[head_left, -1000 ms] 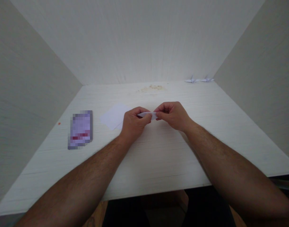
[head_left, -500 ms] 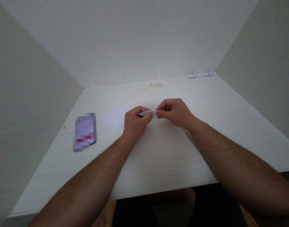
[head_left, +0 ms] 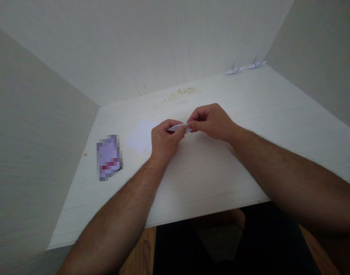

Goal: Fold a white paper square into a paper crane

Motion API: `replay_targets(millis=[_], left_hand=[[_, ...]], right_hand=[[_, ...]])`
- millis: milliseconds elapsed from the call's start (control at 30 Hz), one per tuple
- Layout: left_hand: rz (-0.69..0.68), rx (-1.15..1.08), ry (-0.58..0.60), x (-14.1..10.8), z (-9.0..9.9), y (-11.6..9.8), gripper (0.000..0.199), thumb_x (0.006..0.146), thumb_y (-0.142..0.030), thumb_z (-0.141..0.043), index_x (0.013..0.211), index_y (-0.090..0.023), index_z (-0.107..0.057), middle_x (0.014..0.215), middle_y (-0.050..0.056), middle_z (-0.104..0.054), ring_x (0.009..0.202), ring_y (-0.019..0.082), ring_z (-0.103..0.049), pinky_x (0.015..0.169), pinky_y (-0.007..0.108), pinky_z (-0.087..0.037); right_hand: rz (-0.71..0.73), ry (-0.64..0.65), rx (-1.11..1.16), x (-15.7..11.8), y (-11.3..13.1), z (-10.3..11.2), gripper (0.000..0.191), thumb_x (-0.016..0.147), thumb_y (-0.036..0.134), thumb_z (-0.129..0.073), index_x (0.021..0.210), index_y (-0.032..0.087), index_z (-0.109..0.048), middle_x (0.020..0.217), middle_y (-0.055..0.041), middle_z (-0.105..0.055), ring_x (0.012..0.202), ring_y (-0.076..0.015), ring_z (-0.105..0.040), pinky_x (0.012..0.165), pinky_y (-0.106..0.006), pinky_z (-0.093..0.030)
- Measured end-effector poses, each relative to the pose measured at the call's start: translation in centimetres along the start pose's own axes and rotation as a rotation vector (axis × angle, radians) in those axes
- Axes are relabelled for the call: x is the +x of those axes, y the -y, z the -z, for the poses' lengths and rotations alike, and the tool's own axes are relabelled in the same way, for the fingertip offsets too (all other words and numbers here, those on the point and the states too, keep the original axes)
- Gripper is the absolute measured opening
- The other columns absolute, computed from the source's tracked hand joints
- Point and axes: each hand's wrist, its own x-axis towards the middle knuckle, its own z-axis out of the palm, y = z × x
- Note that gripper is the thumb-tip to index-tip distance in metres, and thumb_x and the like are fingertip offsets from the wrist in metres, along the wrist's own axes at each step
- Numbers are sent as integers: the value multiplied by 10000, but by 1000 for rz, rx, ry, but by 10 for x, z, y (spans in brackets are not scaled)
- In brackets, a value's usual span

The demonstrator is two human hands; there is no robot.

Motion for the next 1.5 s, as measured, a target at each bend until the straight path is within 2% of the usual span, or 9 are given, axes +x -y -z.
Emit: replay_targets(millis=[633, 900, 1200, 1500], left_hand=[[11, -136, 40, 1, 2, 9, 101, 751, -295, -759, 733, -196, -751, 566, -22, -662, 523, 101, -568, 543, 231, -435], [22, -157, 57, 2, 1, 13, 142, 790, -326, -709, 771, -191, -746, 606, -8, -669, 539, 108, -585, 559, 240, -471], [48, -167, 54, 0, -1, 5, 192, 724, -340, -796, 781, -174, -719, 596, -4, -690, 539, 110, -633, 539, 216, -486], [78, -281, 48, 2, -4, 10, 148, 727, -298, -791, 774, -183, -712, 630, -8, -700, 550, 113, -655, 556, 225, -511]], right_hand=[[60, -42, -146, -2, 2, -1, 97, 726, 243, -709, 677, 163, -682, 617, 11, -652, 567, -91, -512, 531, -238, -379], [48, -66, -163, -2, 2, -1, 95, 726, 246, -707, 678, 166, -688, 615, 13, -644, 566, -94, -508, 539, -250, -381], [78, -90, -174, -3, 0, -3, 136, 731, 282, -732, 677, 164, -689, 619, 5, -656, 576, -100, -515, 547, -252, -389], [81, -89, -187, -4, -4, -2, 124, 746, 288, -706, 709, 170, -699, 637, 2, -660, 588, -106, -514, 546, -253, -389]])
